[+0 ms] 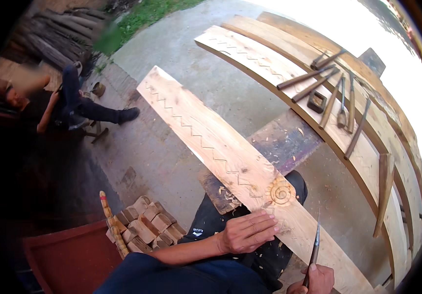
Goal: The person carves a decorative pattern into a long wooden plank using a chisel and a wooden mallet. They repeatedly strike the chisel to deepen a zigzag design and a central spiral motif on the wood's surface.
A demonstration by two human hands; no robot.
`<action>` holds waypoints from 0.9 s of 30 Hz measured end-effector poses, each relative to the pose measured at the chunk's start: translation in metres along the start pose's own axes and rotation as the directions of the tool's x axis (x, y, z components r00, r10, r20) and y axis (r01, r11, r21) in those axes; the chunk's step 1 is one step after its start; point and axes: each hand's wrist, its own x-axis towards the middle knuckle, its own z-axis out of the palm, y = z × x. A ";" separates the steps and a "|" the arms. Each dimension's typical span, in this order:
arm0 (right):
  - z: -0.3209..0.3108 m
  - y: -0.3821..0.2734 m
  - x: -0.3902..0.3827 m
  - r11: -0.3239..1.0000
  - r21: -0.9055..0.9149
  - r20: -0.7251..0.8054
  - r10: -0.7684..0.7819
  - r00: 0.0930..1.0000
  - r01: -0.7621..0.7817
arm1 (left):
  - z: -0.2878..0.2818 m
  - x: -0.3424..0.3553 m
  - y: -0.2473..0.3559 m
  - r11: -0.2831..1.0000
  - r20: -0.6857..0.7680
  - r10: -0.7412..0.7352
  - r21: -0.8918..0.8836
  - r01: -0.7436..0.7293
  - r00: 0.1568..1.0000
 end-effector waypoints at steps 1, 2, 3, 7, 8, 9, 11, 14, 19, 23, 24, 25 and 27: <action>0.008 0.000 0.011 1.000 0.001 0.067 -0.019 0.998 0.019 | 0.000 0.001 -0.002 1.000 0.044 0.007 0.009 -0.007 0.999; 0.019 0.003 0.012 0.991 0.096 0.010 -0.097 0.995 0.095 | 0.001 -0.001 -0.002 0.999 0.078 -0.004 0.032 0.001 0.997; 0.015 0.001 0.008 0.996 0.088 0.089 -0.041 0.995 0.033 | 0.004 0.000 -0.004 1.000 0.107 -0.004 0.023 0.002 0.994; 0.008 0.004 0.009 0.988 0.100 0.254 0.091 0.963 -0.120 | 0.013 -0.007 -0.007 0.999 0.123 -0.011 0.037 0.007 0.992; 0.009 0.004 0.011 0.983 0.108 0.279 0.115 0.953 -0.151 | 0.015 -0.006 -0.008 0.999 0.127 -0.011 0.037 0.006 0.992; 0.015 0.005 0.016 0.979 0.118 0.280 0.125 0.952 -0.164 | 0.013 -0.009 -0.007 0.999 0.139 -0.017 0.039 0.012 0.990; 0.027 0.006 0.025 0.971 0.160 0.310 0.122 0.943 -0.178 | 0.004 -0.009 -0.001 0.999 0.157 -0.017 0.039 0.011 0.987; 0.034 -0.007 0.009 0.970 0.121 0.371 0.154 0.916 -0.212 | 0.005 -0.006 -0.008 0.998 0.127 0.017 0.065 -0.025 0.992; 0.029 -0.029 -0.022 0.983 0.110 0.448 0.086 0.890 -0.150 | 0.013 0.000 -0.011 0.982 0.143 0.083 0.154 -0.105 0.986; 0.035 -0.034 -0.039 0.973 0.110 0.392 0.144 0.909 -0.202 | 0.020 0.004 -0.013 0.974 0.121 0.122 0.174 -0.142 0.985; 0.041 -0.035 -0.046 0.970 0.117 0.359 0.159 0.920 -0.213 | 0.020 0.003 -0.013 0.973 0.119 0.127 0.177 -0.147 0.985; 0.047 -0.037 -0.050 0.967 0.125 0.325 0.173 0.930 -0.224 | 0.020 0.003 -0.012 0.973 0.115 0.128 0.180 -0.147 0.985; 0.056 -0.039 -0.054 0.950 0.168 0.253 0.216 0.943 -0.263 | 0.022 0.000 -0.009 0.972 0.106 0.123 0.187 -0.141 0.987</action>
